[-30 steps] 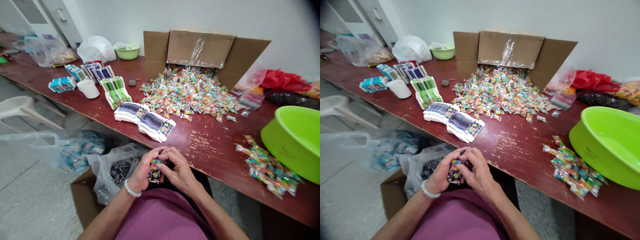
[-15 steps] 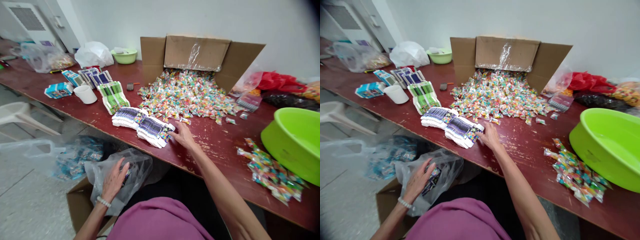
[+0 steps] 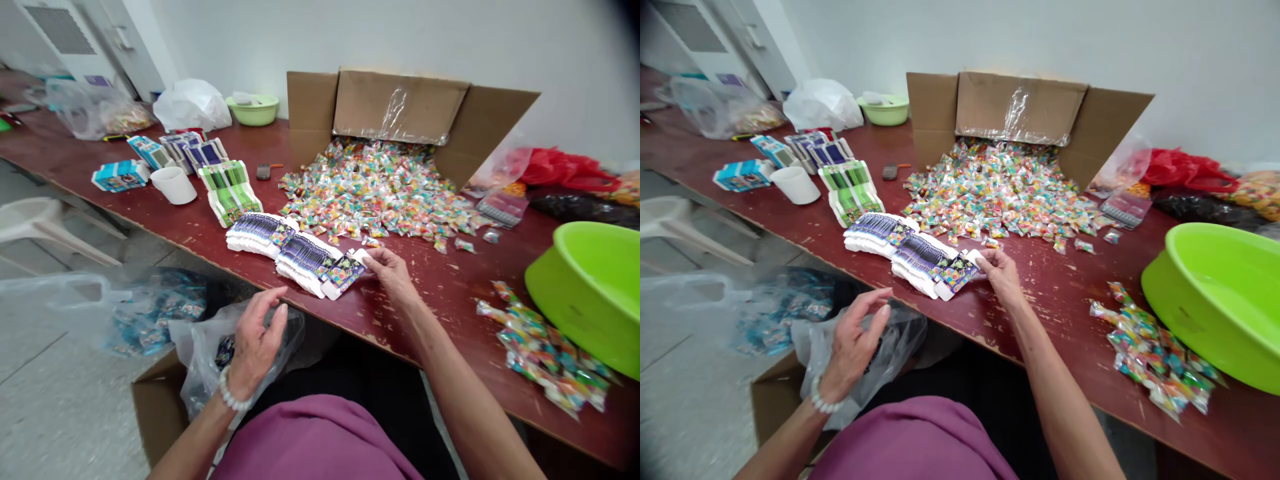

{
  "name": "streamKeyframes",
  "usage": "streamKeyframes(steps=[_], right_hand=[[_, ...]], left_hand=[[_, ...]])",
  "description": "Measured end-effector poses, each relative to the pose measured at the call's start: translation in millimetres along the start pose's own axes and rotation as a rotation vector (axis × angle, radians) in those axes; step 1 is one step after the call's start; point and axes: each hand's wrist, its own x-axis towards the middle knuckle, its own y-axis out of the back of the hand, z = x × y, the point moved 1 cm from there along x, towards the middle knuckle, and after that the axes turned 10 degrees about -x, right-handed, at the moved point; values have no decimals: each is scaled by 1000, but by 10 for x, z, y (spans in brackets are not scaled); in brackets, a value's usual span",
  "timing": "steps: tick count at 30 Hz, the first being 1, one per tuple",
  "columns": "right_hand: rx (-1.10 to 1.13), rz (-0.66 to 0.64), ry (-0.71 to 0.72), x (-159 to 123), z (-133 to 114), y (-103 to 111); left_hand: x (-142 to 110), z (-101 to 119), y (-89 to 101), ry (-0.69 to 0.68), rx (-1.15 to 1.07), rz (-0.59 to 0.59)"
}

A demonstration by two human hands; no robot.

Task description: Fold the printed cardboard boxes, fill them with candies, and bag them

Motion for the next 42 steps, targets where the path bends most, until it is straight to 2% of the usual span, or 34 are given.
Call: streamKeyframes(steps=[2,6,9,11,14,18,23,25,27,31,33,37,39,42], right_hand=[[11,11,6,-39,11,19],[-59,64,22,-128,31,28],[-134,80,43,-201,24,52],[-169,78,54,-238,17,65],[-187,81,62,-266,15,66],[-141,84,51,-291,3,96],[-87,41,76,-359,-79,294],[-103,38,98,-386,-116,372],[-140,47,118,-410,-147,415],[-244,90,138,-464,-193,409],[-299,115,145,-500,-216,392],[-386,153,156,-578,-260,367],[-406,182,157,-614,-276,348],[-410,238,184,-660,-301,300]], left_hand=[[113,70,-193,-117,93,-64],[200,102,-689,-353,440,-278],[148,43,-984,-416,568,-418],[105,-6,-1092,-410,592,-450],[77,-57,-1147,-401,588,-444],[100,-51,-1097,-402,531,-403],[227,124,-839,-372,349,-185],[290,233,-738,-335,248,-154],[342,340,-693,-304,170,-192],[431,454,-780,-206,23,-320],[478,436,-870,-57,-138,-382],[518,327,-1068,369,-641,-523],[503,295,-1151,521,-821,-518],[463,320,-1227,640,-1003,-467]])
